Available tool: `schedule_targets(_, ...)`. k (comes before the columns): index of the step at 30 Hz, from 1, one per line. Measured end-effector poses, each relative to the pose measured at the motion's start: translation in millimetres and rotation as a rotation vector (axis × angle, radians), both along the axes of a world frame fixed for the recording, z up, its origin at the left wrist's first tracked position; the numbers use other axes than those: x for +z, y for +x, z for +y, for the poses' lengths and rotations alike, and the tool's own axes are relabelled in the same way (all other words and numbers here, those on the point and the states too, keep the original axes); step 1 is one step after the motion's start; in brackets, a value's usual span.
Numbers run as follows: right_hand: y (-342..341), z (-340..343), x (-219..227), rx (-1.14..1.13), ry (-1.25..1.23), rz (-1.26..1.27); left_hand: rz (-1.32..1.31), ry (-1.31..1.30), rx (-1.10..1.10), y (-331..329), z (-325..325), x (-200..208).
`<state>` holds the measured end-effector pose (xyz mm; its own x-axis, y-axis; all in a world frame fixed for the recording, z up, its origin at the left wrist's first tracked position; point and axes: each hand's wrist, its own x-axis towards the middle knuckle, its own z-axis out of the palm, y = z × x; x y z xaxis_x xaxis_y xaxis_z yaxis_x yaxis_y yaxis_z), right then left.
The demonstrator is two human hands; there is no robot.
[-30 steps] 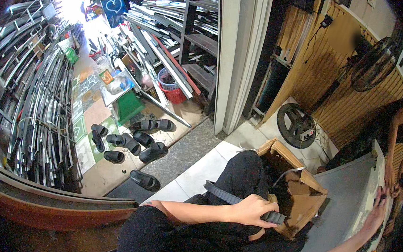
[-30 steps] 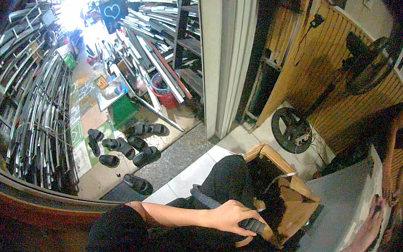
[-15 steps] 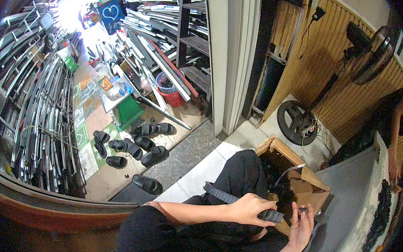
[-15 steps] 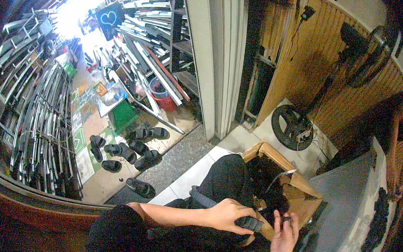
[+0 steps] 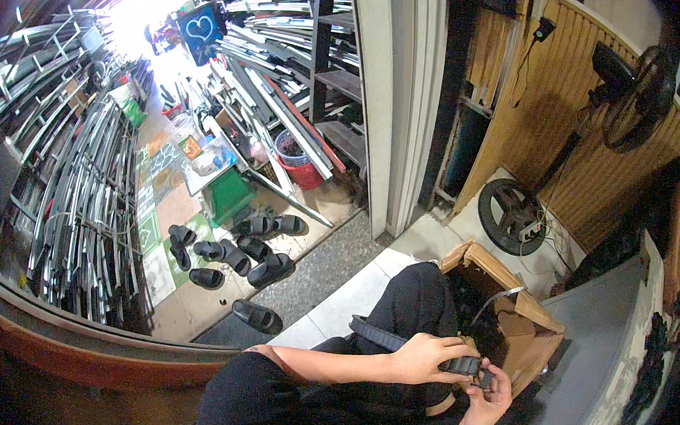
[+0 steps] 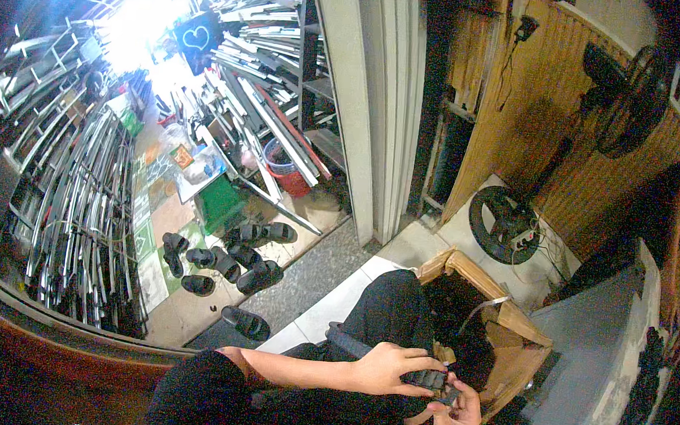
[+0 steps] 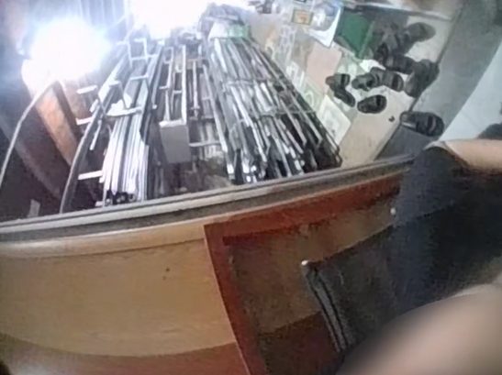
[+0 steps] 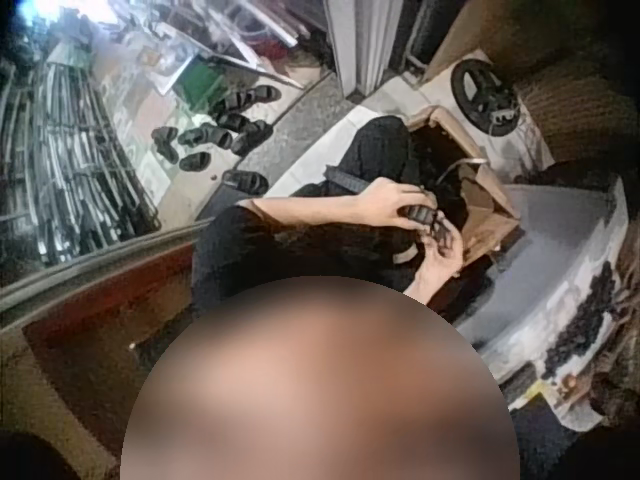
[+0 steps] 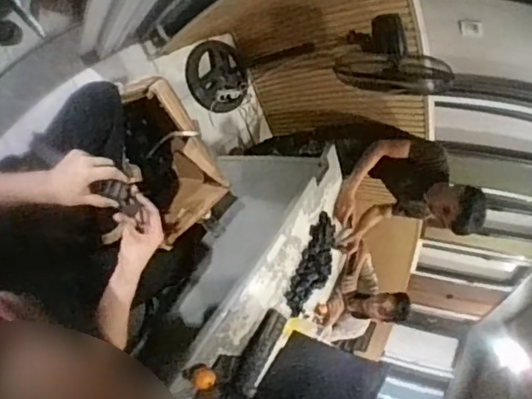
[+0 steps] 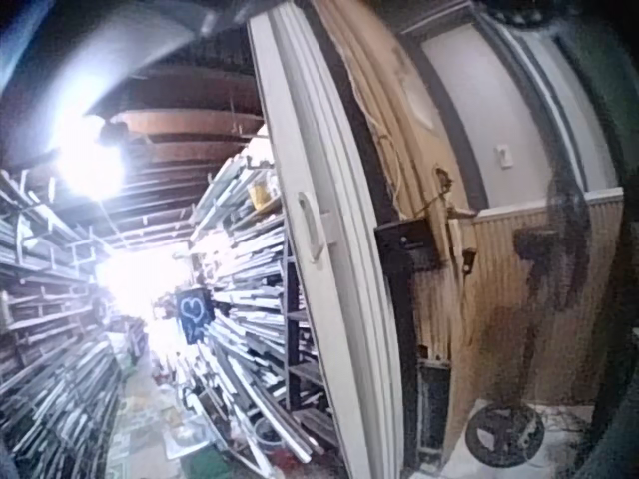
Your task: The person repeatedly picks small black plastic pieces from a table and snaps them into a segmented plastic holder. They handle the pieces one at a time, rotating the holder as needed, and continue filling it throughout the clip.
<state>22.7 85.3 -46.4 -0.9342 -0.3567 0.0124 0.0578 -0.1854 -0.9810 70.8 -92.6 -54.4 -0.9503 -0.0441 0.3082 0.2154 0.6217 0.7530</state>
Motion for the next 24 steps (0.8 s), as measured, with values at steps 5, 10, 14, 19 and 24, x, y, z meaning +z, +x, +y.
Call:
schedule_targets(5,12,-12,-16,-0.095,0.039,0.033,0.021,-0.110,0.013,2,2,0)
schedule_targets(10,10,-7,-18,-0.048,0.060,0.140,0.129,-0.094,0.056,2,3,-8)
schedule_targets(14,7,0,-20,-0.034,0.074,0.126,0.152,0.061,0.049,2,8,-11)
schedule_targets(19,10,2,-14,-0.031,0.079,0.068,0.114,0.097,0.033,6,9,-9)
schedule_targets(24,15,-3,-3,-0.082,0.092,0.041,0.114,0.097,-0.008,5,7,-9)
